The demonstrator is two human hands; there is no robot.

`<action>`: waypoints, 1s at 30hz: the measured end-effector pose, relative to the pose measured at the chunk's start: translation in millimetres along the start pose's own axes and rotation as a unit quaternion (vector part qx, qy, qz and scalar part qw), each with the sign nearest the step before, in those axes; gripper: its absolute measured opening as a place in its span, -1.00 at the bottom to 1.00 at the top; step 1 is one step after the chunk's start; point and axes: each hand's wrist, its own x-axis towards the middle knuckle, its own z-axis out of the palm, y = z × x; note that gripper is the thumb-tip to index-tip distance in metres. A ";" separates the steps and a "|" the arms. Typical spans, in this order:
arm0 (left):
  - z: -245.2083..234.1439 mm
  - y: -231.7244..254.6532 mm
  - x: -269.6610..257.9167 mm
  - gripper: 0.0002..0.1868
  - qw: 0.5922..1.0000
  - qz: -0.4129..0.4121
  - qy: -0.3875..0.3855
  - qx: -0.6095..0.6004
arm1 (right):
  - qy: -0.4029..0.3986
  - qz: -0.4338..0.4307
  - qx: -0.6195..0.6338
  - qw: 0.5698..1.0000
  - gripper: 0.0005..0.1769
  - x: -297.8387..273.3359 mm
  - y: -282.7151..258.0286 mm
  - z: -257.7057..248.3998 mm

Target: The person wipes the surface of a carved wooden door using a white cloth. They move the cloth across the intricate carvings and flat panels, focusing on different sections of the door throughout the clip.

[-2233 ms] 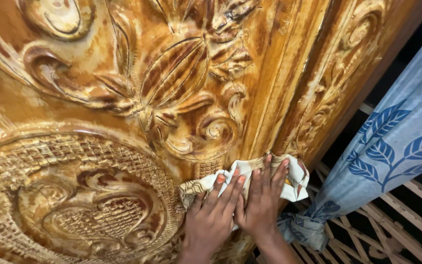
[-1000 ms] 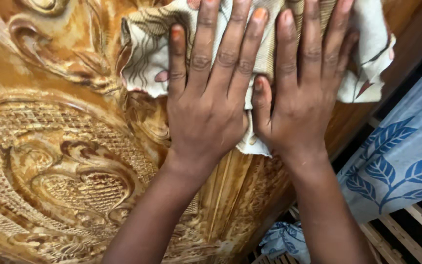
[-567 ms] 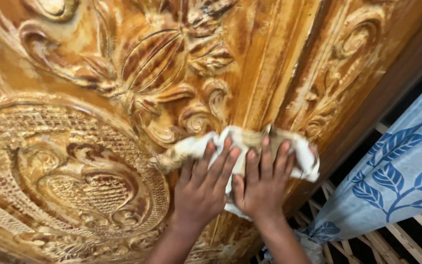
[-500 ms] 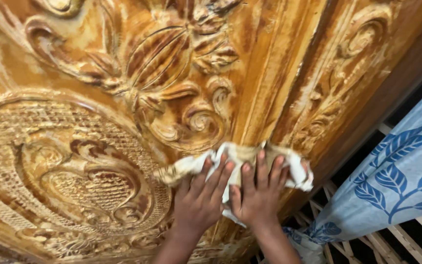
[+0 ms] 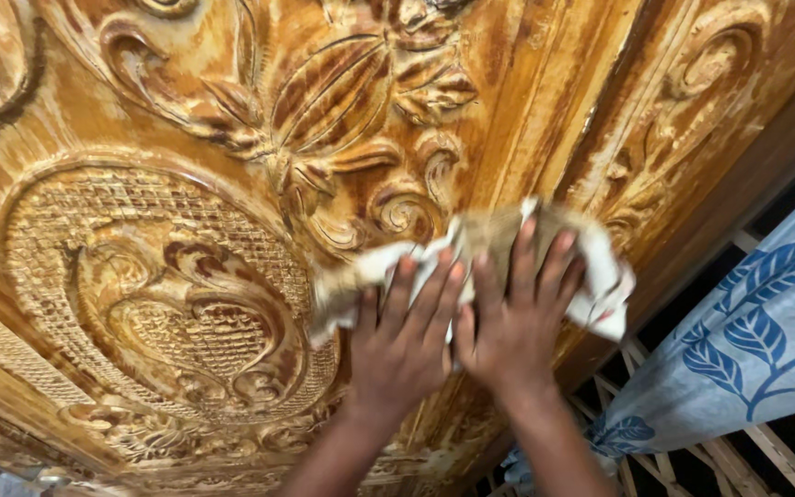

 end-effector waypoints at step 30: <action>20.3 9.1 -13.0 -0.44 0.994 0.047 0.025 -0.099 | 0.074 0.063 -0.015 0.995 -0.28 -37.2 10.1 24.6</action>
